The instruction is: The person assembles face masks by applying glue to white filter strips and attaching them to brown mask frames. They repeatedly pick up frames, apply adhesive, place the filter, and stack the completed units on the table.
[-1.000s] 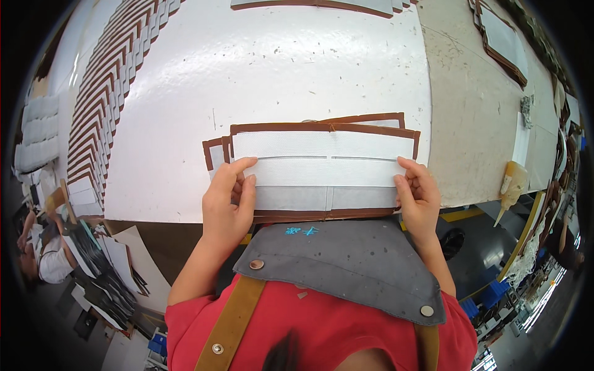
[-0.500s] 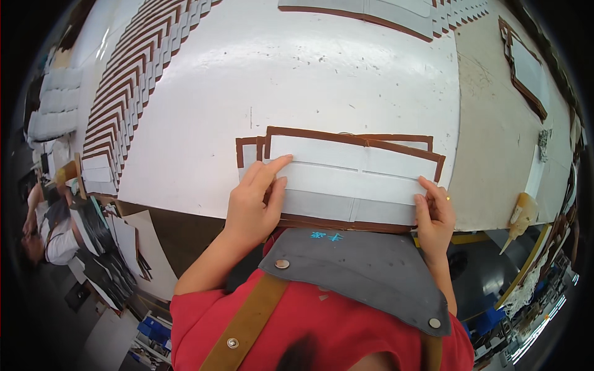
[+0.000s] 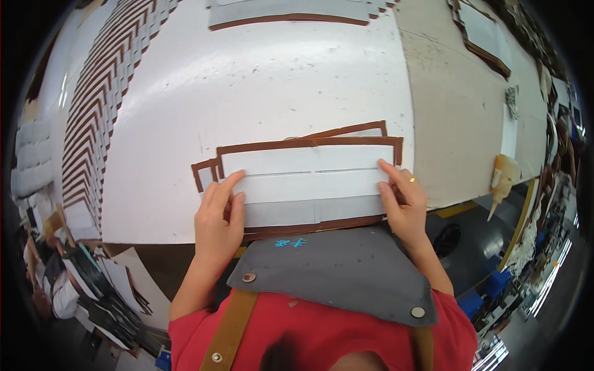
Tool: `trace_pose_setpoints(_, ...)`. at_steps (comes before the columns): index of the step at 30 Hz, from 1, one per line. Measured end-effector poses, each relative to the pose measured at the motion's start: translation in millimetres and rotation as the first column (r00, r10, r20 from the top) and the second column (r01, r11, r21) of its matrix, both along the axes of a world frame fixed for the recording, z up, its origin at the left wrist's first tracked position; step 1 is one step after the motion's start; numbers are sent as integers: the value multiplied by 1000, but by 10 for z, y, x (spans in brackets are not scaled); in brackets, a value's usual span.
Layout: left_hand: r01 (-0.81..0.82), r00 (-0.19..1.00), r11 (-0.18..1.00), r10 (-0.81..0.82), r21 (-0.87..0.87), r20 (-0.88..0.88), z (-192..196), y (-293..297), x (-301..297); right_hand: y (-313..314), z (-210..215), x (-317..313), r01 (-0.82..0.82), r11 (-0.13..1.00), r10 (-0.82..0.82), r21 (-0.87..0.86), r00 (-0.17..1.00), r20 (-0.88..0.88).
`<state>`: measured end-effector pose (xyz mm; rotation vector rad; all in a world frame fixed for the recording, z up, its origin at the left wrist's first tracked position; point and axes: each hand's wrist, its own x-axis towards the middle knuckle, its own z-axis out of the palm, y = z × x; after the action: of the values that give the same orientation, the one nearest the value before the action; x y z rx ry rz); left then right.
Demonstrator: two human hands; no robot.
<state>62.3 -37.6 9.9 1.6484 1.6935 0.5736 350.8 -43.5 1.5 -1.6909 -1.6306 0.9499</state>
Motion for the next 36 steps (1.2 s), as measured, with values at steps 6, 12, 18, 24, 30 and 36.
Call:
trace_pose_setpoints(6,22,999,1000,-22,0,-44,4,5,7,-7,-2,2,0,1000,-1,23,1000,7)
trace_pose_setpoints(12,54,990,996,-44,69,-132,1,11,38,17,53,-28,-108,991,79,83,953,293)
trace_pose_setpoints(18,129,962,971,-73,204,-262,-23,66,23,307,77,149,-56,973,-24,226,942,335)
trace_pose_setpoints(24,286,955,902,-240,322,-175,-54,261,250,648,30,-346,-374,891,328,258,922,204)
trace_pose_setpoints(30,395,909,852,-307,343,-283,-86,502,338,881,-67,-449,-466,871,458,157,885,82)
trace_pose_setpoints(36,431,900,850,-381,303,-212,-114,625,389,885,-97,-445,-475,867,468,151,880,84)
